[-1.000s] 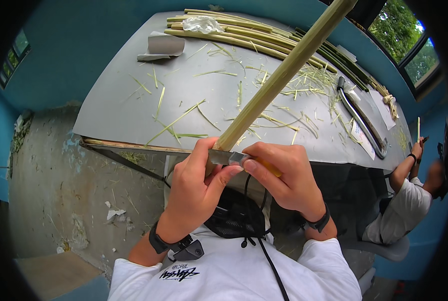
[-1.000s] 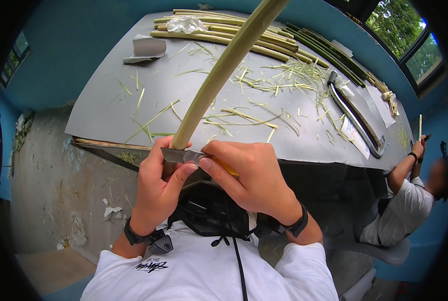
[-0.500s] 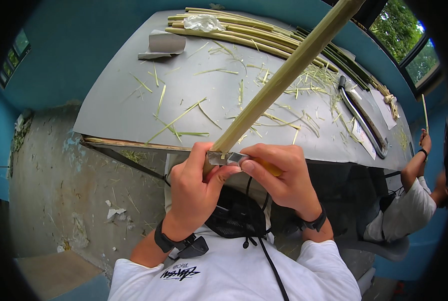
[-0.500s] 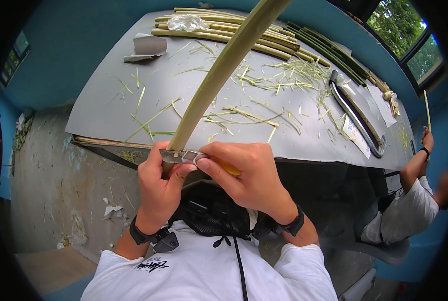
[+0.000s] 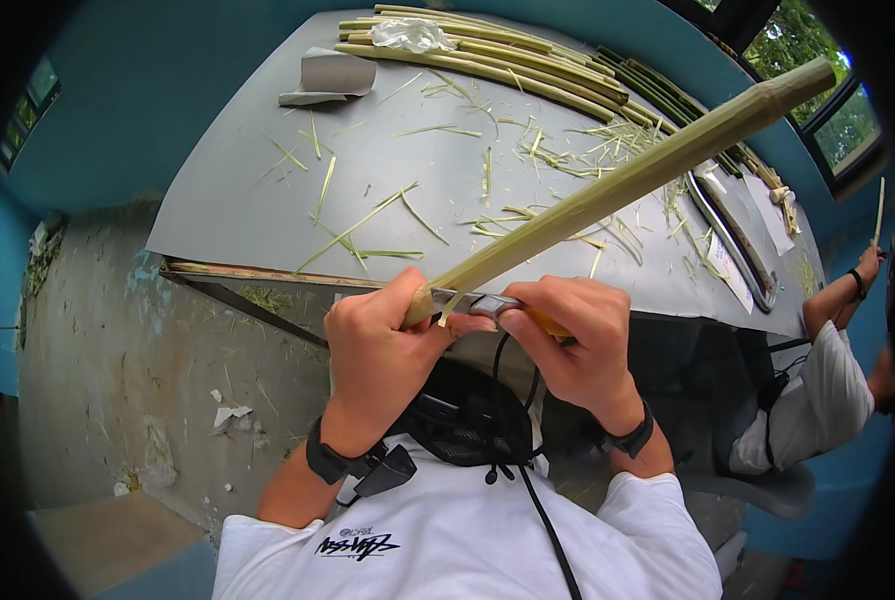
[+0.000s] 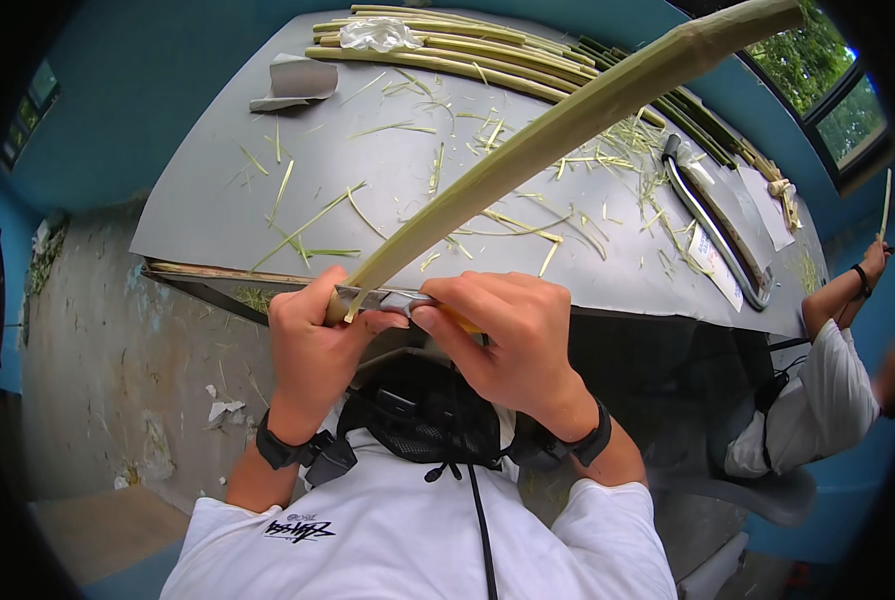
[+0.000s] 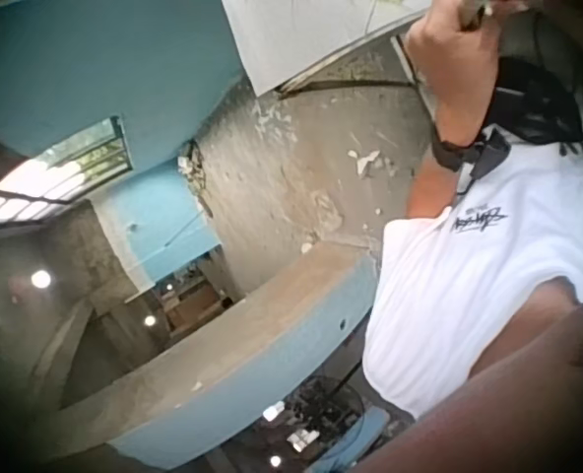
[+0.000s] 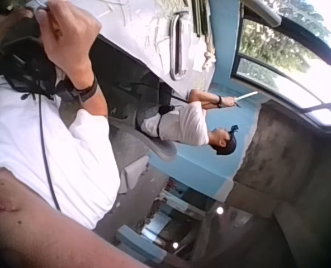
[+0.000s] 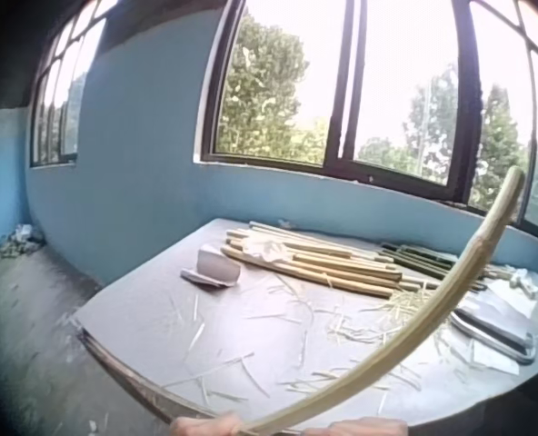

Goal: Using a utility knife to peel layers off a bamboo stalk.

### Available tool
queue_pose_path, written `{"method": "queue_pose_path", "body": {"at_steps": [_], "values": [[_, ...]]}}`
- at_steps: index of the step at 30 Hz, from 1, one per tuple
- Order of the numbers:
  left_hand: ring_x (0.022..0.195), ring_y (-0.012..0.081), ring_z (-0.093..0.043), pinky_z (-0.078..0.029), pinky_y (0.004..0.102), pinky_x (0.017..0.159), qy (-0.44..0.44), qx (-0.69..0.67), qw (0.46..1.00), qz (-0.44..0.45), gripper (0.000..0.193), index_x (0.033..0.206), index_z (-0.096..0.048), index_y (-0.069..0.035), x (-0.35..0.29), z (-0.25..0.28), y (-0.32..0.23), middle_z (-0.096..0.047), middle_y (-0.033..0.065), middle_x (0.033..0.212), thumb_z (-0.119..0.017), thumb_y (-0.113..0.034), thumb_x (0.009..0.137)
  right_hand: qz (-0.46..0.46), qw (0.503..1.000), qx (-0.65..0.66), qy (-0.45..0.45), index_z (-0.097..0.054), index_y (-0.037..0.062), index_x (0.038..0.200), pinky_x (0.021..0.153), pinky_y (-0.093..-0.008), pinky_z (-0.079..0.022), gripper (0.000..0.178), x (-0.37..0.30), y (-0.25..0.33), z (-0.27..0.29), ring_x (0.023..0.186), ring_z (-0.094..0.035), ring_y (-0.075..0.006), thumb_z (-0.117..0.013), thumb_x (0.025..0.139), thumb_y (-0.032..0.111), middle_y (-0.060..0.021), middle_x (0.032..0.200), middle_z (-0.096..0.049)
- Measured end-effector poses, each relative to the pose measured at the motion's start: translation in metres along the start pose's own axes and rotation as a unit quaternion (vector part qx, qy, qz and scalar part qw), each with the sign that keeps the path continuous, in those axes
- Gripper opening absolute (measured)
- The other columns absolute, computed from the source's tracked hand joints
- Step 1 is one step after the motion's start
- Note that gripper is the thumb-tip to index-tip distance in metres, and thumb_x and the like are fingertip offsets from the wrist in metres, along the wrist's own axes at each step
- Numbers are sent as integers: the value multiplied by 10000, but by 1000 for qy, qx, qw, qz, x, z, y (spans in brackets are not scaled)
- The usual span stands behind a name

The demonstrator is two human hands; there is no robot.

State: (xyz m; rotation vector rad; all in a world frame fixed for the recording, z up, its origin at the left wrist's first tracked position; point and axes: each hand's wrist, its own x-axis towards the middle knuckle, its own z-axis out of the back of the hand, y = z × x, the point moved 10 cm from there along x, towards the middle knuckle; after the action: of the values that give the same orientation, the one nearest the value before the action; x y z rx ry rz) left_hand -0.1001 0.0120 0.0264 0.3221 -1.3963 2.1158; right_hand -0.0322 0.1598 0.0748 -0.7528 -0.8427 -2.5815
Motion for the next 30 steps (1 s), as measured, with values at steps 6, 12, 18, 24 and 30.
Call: {"method": "queue_pose_path", "body": {"at_steps": [6, 12, 18, 24, 30], "values": [[442, 177, -432, -360, 320, 448, 40, -22, 996, 71, 520, 744, -534, -56, -8, -1, -4, -471, 30, 531, -874, -449, 780, -51, 993, 96, -36, -708, 47, 934, 542, -307, -485, 101, -11, -6, -3, 579, -658, -231, -753, 880, 120, -73, 717, -686], [496, 196, -501, -391, 325, 484, 79, -15, 996, 40, 384, 983, -581, -40, -9, 4, -17, -564, 69, 641, -790, -351, 901, -109, 982, 153, -19, -707, 8, 941, 565, -284, -497, 138, -4, -28, 0, 597, -673, -228, -743, 905, 136, -102, 726, -695], [591, 366, -596, -440, 416, 553, 128, -19, 990, 61, 160, 1018, -573, -11, -18, 8, -19, -602, 150, 691, -634, -158, 1004, -84, 985, 153, 13, -710, -8, 935, 591, -272, -508, 141, -9, -33, -1, 617, -677, -173, -719, 928, 133, -96, 734, -708], [589, 354, -569, -424, 394, 566, 228, -49, 961, 150, 167, 1028, -565, -1, -40, 17, -4, -566, 157, 681, -625, -155, 1004, -190, 936, 213, -209, -691, -47, 1003, 445, -192, -275, 235, -28, -105, 93, 503, -433, -31, -620, 1036, 174, -8, 665, -570], [582, 320, -521, -421, 372, 585, 258, -83, 951, 150, 186, 1044, -569, 9, -33, 18, -4, -547, 141, 674, -601, -172, 1016, -180, 941, 165, -236, -696, -44, 987, 452, -198, -266, 238, -29, -107, 120, 484, -414, -32, -619, 1035, 176, 8, 624, -537]]}}
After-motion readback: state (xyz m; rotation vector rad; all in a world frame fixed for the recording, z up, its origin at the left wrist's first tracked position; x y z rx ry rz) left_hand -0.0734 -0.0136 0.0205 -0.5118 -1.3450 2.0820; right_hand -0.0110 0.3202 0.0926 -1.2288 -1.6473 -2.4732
